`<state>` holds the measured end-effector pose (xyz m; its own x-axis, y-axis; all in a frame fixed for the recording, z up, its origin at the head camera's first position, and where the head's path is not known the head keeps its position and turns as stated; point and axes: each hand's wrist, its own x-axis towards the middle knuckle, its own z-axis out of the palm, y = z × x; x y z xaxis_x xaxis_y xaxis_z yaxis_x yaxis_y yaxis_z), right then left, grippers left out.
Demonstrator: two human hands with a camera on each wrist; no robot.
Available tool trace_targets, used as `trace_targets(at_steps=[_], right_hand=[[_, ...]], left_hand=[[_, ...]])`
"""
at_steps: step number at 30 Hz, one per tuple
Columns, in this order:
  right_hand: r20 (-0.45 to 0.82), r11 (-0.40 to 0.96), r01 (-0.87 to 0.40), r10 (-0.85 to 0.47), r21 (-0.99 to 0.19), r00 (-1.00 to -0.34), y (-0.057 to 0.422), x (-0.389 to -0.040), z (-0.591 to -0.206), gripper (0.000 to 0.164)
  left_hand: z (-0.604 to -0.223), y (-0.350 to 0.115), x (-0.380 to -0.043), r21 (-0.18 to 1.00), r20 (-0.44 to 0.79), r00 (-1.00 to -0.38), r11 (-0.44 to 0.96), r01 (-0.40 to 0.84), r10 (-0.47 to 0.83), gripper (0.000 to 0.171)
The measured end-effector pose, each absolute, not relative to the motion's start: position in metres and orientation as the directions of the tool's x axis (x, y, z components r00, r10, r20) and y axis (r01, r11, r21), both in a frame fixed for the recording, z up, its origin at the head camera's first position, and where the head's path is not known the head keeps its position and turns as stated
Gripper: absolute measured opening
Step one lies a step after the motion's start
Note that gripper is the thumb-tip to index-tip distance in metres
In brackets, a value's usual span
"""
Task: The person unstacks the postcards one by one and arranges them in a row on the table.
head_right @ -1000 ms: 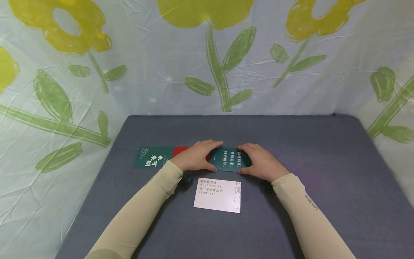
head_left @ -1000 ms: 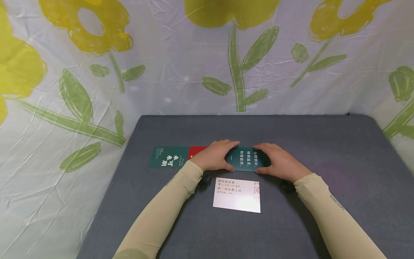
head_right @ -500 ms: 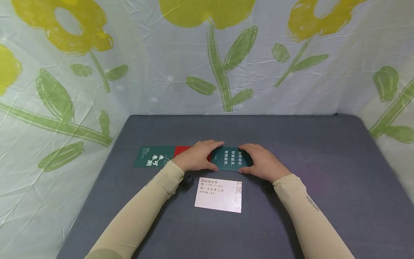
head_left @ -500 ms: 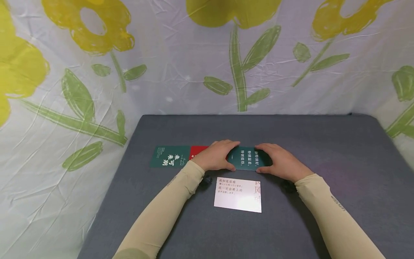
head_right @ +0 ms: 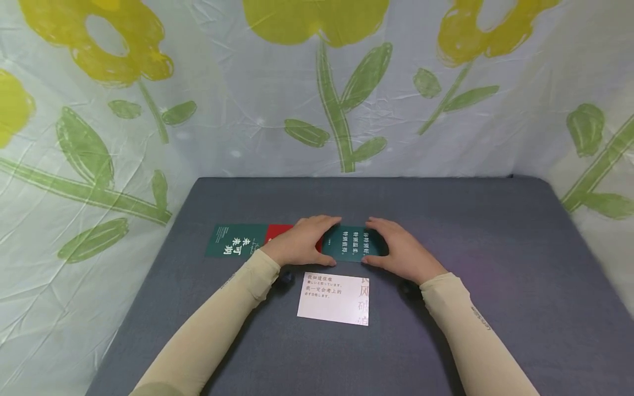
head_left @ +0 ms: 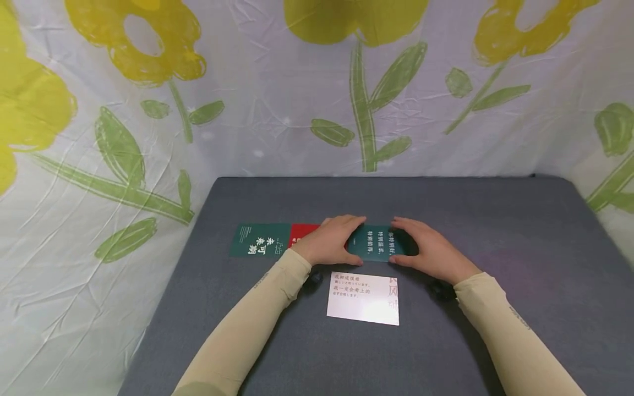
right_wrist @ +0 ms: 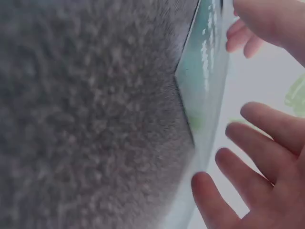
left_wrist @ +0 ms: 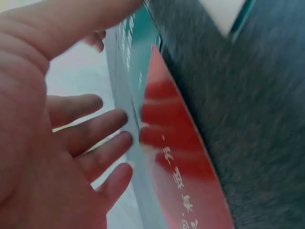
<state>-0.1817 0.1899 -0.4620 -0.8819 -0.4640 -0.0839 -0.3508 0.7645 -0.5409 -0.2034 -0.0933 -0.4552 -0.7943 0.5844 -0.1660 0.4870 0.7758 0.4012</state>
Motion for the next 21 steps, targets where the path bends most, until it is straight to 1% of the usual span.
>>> trace_targets(at_steps=[5,9,14,21], right_hand=[[-0.004,0.765,-0.404,-0.470,-0.502,-0.883,0.188,-0.158,-0.455,0.086],[0.043,0.749,-0.459,-0.501,-0.477,-0.864,0.182,-0.130,-0.448,0.084],[0.067,0.740,-0.498,-0.529,-0.452,-0.846,0.172,-0.099,-0.449,0.084],[0.062,0.728,-0.513,-0.548,-0.455,-0.834,0.162,-0.079,-0.457,0.087]], left_hand=[[-0.453,-0.101,-0.180,0.420,-0.081,-0.787,0.737,0.529,0.611,0.102],[-0.446,-0.111,-0.153,0.413,-0.083,-0.787,0.740,0.531,0.611,0.102],[-0.438,-0.121,-0.124,0.388,-0.085,-0.791,0.751,0.534,0.606,0.102],[-0.434,-0.129,-0.098,0.359,-0.116,-0.767,0.746,0.561,0.632,0.101]])
